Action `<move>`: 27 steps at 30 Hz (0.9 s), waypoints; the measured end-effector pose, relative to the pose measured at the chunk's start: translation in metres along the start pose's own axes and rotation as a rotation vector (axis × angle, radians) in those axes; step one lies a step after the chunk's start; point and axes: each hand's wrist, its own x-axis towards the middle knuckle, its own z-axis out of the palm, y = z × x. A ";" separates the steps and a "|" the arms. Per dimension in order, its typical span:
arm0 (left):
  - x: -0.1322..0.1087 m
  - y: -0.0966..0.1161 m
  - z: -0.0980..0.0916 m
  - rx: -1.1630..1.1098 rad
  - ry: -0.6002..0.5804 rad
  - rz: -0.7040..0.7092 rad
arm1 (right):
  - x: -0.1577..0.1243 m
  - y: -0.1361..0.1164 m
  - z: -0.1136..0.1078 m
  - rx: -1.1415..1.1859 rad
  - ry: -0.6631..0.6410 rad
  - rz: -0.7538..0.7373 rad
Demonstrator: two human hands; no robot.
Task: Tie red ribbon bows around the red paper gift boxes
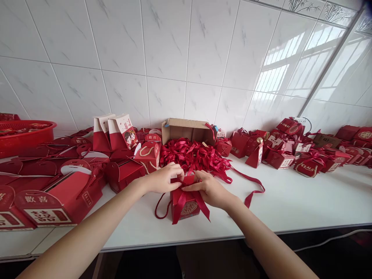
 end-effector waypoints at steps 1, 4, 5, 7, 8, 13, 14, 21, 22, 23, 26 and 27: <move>0.000 -0.001 0.000 -0.007 -0.025 -0.009 | 0.000 0.000 -0.001 0.020 0.000 -0.005; 0.003 -0.003 0.000 -0.081 -0.079 -0.020 | 0.001 -0.001 -0.003 0.064 -0.004 -0.012; 0.005 -0.004 0.000 -0.132 -0.080 -0.015 | 0.001 -0.001 -0.004 0.076 -0.005 -0.011; 0.007 -0.007 0.001 -0.230 -0.058 -0.008 | 0.001 -0.001 -0.006 0.105 -0.001 -0.016; 0.008 -0.009 0.001 -0.261 -0.039 -0.009 | 0.000 -0.001 -0.006 0.121 0.003 -0.028; 0.004 -0.020 0.005 -0.283 0.050 -0.049 | -0.009 0.002 -0.007 0.141 0.042 -0.079; 0.003 -0.021 0.007 -0.288 0.065 -0.056 | -0.011 0.003 -0.006 0.152 0.051 -0.074; -0.001 -0.010 0.028 -0.371 0.231 -0.111 | -0.013 0.001 -0.003 0.356 0.174 0.169; 0.000 -0.006 0.032 -0.403 0.258 -0.135 | -0.012 0.000 -0.003 0.357 0.189 0.189; 0.001 -0.003 0.035 -0.441 0.284 -0.166 | -0.010 -0.001 -0.003 0.346 0.202 0.199; 0.003 0.008 0.042 -0.559 0.340 -0.263 | -0.006 -0.003 -0.003 0.281 0.249 0.217; 0.004 0.011 0.044 -0.587 0.345 -0.281 | -0.005 -0.003 -0.003 0.272 0.259 0.220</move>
